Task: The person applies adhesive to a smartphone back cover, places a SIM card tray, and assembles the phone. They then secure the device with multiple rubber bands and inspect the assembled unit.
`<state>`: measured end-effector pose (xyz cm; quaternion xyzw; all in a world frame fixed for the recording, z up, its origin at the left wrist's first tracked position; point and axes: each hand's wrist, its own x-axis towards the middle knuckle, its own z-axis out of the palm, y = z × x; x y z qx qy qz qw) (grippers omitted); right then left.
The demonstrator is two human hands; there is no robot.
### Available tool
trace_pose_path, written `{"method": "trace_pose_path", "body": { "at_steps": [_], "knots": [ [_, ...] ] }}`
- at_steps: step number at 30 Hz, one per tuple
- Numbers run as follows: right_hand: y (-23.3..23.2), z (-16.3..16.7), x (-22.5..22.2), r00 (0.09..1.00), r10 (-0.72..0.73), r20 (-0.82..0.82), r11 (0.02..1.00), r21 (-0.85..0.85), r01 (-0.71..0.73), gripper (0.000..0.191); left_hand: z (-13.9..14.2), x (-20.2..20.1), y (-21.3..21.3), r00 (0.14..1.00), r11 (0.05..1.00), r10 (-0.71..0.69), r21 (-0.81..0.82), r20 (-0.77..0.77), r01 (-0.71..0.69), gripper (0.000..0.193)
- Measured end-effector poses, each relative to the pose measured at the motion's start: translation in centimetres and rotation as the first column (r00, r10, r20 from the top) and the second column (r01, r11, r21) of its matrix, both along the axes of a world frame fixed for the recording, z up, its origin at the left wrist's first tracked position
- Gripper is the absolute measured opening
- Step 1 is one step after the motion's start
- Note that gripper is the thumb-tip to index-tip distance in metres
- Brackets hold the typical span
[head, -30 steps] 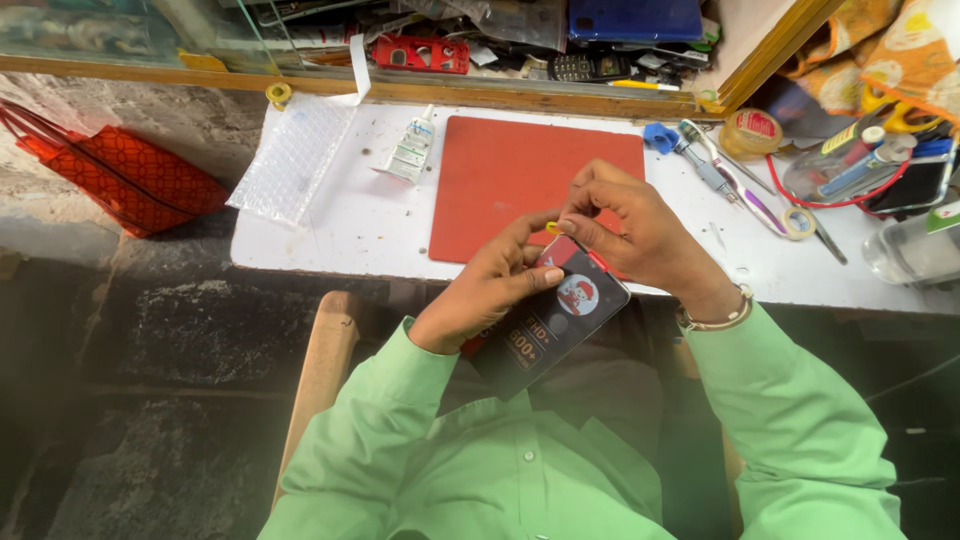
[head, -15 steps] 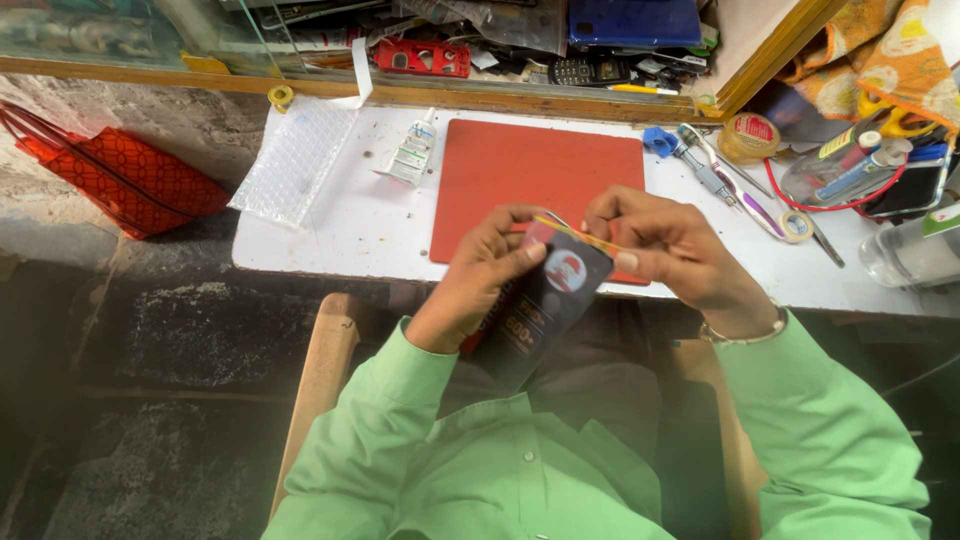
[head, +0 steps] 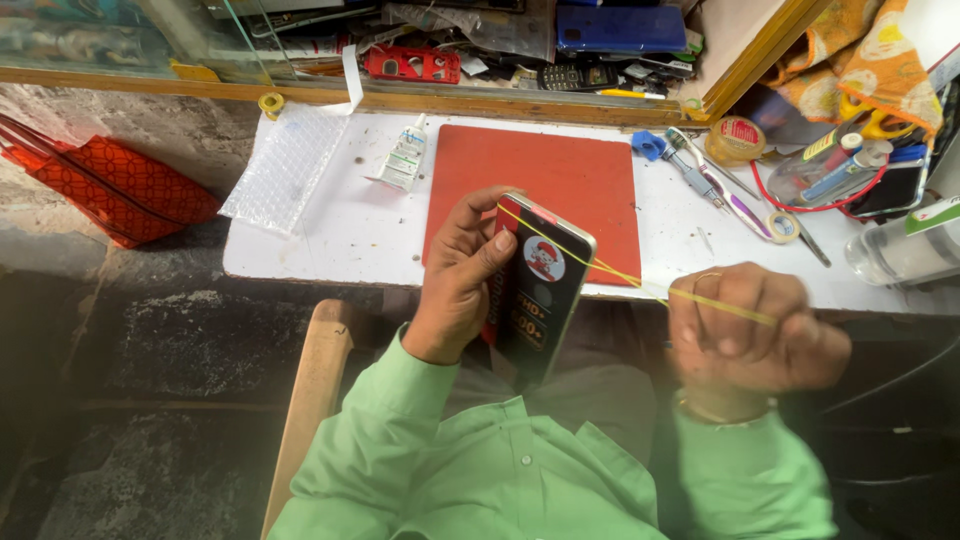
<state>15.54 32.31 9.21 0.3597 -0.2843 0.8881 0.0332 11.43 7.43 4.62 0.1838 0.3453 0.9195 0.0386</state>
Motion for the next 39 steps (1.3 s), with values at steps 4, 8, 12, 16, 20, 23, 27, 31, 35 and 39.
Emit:
{"method": "trace_pose_path", "body": {
  "at_steps": [4,8,12,16,20,23,27,31,35,39],
  "knots": [
    [-1.8,-2.7,-0.4,0.932,0.334,0.14,0.825,-0.522,-0.218,0.033,0.4,0.6,0.7,0.982,0.996,0.068,-0.043,-0.174,-0.077,0.042],
    [-3.7,-4.0,-0.8,0.944,0.11,0.31,0.922,-0.386,0.019,0.049,1.4,1.3,0.3,0.915,0.923,0.115,-0.298,-0.387,-0.242,0.041],
    [-4.1,-4.3,-1.4,0.945,-0.185,0.271,0.982,0.071,0.172,0.046,3.7,1.5,-1.8,0.714,0.666,0.023,-0.522,-0.7,-0.533,0.049],
    [-3.7,-4.4,-2.7,0.967,-0.203,0.153,0.913,0.387,0.13,0.047,5.8,1.1,-2.9,0.518,0.241,-0.271,-0.578,-0.811,-0.78,0.074],
    [-3.5,-4.8,-3.4,0.985,-0.101,0.137,0.867,0.498,0.019,0.049,6.0,0.1,-2.4,0.467,0.191,-0.413,-0.576,-0.782,-0.795,0.075],
    [-3.3,-5.5,-3.6,0.988,-0.085,0.129,0.818,0.576,-0.005,0.048,5.4,-0.6,-1.9,0.426,0.17,-0.471,-0.553,-0.772,-0.815,0.071],
    [-3.0,-6.8,-4.3,0.976,-0.198,0.089,0.724,0.685,0.084,0.037,4.3,-0.6,-1.8,0.46,0.164,-0.427,-0.568,-0.778,-0.807,0.07],
    [-2.8,-7.2,-5.5,0.944,-0.297,0.146,0.713,0.691,0.117,0.024,3.5,-0.4,-1.0,0.682,0.03,-0.371,-0.742,-0.63,-0.67,0.067],
    [-3.3,-6.4,-6.2,0.847,-0.344,0.404,0.894,0.417,0.164,0.017,2.8,-0.8,-0.1,0.7,0.173,-0.093,-0.704,-0.708,-0.689,0.037],
    [-3.0,-5.1,-5.9,0.787,-0.4,0.47,0.915,0.25,0.316,0.011,2.1,-1.6,1.2,0.774,0.2,0.088,-0.75,-0.627,-0.631,0.037]
  ]
}}
